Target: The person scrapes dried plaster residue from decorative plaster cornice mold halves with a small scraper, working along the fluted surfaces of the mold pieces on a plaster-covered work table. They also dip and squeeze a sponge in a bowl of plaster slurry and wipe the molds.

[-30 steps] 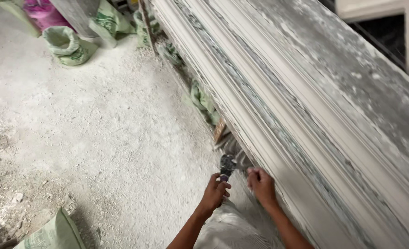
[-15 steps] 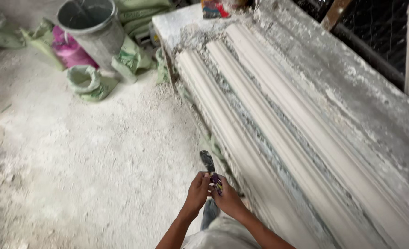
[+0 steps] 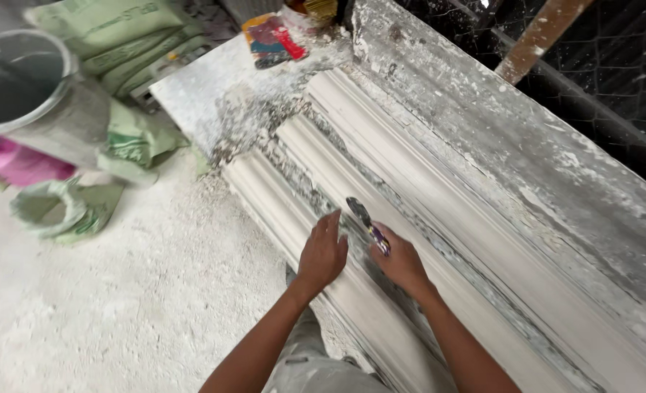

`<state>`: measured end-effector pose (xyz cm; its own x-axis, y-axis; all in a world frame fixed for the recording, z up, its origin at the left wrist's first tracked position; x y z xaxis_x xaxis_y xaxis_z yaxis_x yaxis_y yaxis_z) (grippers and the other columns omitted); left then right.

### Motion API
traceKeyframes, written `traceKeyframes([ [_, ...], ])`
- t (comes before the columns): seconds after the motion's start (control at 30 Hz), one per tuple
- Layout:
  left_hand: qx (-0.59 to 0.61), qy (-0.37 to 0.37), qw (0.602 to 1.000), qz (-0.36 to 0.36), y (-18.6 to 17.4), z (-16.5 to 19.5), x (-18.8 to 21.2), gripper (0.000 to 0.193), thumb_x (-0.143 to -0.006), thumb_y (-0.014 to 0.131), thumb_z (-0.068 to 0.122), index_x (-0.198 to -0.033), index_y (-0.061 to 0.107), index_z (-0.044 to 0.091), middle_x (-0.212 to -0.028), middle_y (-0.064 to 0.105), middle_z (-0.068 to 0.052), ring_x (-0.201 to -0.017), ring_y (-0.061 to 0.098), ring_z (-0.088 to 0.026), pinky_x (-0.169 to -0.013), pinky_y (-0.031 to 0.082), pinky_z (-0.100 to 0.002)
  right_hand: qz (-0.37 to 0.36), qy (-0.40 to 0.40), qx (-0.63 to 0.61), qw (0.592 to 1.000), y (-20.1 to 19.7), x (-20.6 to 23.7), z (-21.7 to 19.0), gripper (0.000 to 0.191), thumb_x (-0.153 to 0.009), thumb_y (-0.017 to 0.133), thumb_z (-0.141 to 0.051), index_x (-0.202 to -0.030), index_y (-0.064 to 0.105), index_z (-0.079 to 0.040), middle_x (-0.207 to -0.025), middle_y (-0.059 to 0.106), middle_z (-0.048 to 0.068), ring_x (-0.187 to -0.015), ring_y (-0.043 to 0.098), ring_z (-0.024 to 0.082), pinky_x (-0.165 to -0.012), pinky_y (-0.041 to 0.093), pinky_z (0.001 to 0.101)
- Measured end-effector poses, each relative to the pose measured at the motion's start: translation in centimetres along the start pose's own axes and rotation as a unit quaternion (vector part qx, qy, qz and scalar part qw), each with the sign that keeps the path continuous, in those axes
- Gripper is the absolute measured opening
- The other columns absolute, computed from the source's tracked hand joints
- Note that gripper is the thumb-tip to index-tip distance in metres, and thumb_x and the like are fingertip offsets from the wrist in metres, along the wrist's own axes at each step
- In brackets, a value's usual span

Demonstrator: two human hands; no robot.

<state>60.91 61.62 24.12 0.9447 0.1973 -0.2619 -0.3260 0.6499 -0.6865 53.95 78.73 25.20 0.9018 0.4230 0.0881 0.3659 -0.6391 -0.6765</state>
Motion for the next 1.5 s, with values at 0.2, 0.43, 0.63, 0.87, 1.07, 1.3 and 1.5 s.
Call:
traceKeyframes([
  [0.2,-0.146,0.054,0.984,-0.088,2.0,-7.6,-15.8,0.059,-0.084,0.062,0.012,-0.141,0.050,0.004,-0.148,0.042,-0.033,-0.134,0.042,-0.049,-0.100,0.043,-0.056,-0.008,0.084,0.073,0.994,2.8,-14.1,-2.0,0.047,-0.089,0.065,-0.025,-0.136,0.063,-0.021,-0.109,0.074,0.016,-0.097,0.070,0.038,-0.083,0.055,0.0470],
  [0.43,-0.157,0.173,0.962,-0.144,6.9,-9.5,-18.5,0.033,-0.090,0.060,0.007,-0.123,0.064,0.006,-0.136,0.058,-0.024,-0.132,0.053,-0.039,-0.108,0.042,-0.053,-0.060,0.158,0.109,0.980,2.9,-16.1,-0.7,0.043,-0.092,0.063,-0.030,-0.134,0.064,-0.023,-0.106,0.076,0.014,-0.089,0.073,0.035,-0.079,0.058,0.0451],
  [0.63,-0.099,0.217,0.953,-0.186,8.8,-6.3,-17.9,0.021,-0.086,0.069,0.012,-0.104,0.068,0.000,-0.114,0.069,-0.022,-0.115,0.061,-0.035,-0.102,0.048,-0.047,-0.152,0.226,0.137,0.952,-0.6,-15.4,0.6,0.051,-0.088,0.064,-0.026,-0.140,0.061,-0.025,-0.096,0.077,0.014,-0.082,0.074,0.033,-0.079,0.058,0.0432],
  [0.87,-0.219,0.205,0.941,-0.155,4.8,-15.4,-25.3,0.019,-0.085,0.072,0.011,-0.101,0.069,0.001,-0.103,0.072,-0.017,-0.104,0.066,-0.027,-0.099,0.050,-0.043,-0.159,0.116,0.119,0.973,4.6,-26.9,-4.4,0.048,-0.090,0.062,-0.024,-0.138,0.062,-0.021,-0.100,0.075,0.015,-0.085,0.073,0.036,-0.079,0.057,0.0454],
  [1.07,-0.297,0.189,0.921,-0.169,3.3,-18.2,-28.0,0.027,-0.084,0.074,0.008,-0.107,0.068,-0.003,-0.108,0.072,-0.020,-0.104,0.066,-0.027,-0.097,0.053,-0.040,-0.136,0.106,0.104,0.980,6.3,-29.9,-6.6,0.046,-0.091,0.064,-0.023,-0.137,0.063,-0.019,-0.101,0.075,0.018,-0.086,0.072,0.038,-0.080,0.057,0.0464],
  [1.3,-0.221,0.187,0.946,-0.143,4.1,-15.7,-26.2,0.025,-0.084,0.073,0.006,-0.107,0.067,-0.003,-0.108,0.072,-0.021,-0.106,0.067,-0.030,-0.099,0.052,-0.042,-0.168,0.125,0.118,0.971,5.0,-27.9,-5.7,0.050,-0.088,0.061,-0.020,-0.138,0.062,-0.021,-0.096,0.076,0.016,-0.084,0.074,0.034,-0.079,0.058,0.0464],
  [1.5,-0.257,0.142,0.945,-0.143,2.2,-20.0,-29.4,0.020,-0.086,0.075,0.005,-0.103,0.067,-0.001,-0.107,0.072,-0.020,-0.104,0.068,-0.028,-0.099,0.054,-0.041,-0.153,0.124,0.091,0.976,7.8,-31.9,-7.5,0.045,-0.092,0.064,-0.025,-0.137,0.062,-0.018,-0.091,0.076,0.017,-0.080,0.073,0.035,-0.076,0.056,0.0467],
])
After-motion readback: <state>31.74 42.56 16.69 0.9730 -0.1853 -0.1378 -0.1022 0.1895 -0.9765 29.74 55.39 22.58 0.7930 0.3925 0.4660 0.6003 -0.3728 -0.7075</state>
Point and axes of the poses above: each hand's wrist, its own x-axis away from the middle knuckle, its own y-axis out of the palm, z = x × y, the point moved 7 cm from there along -x, towards the middle knuckle
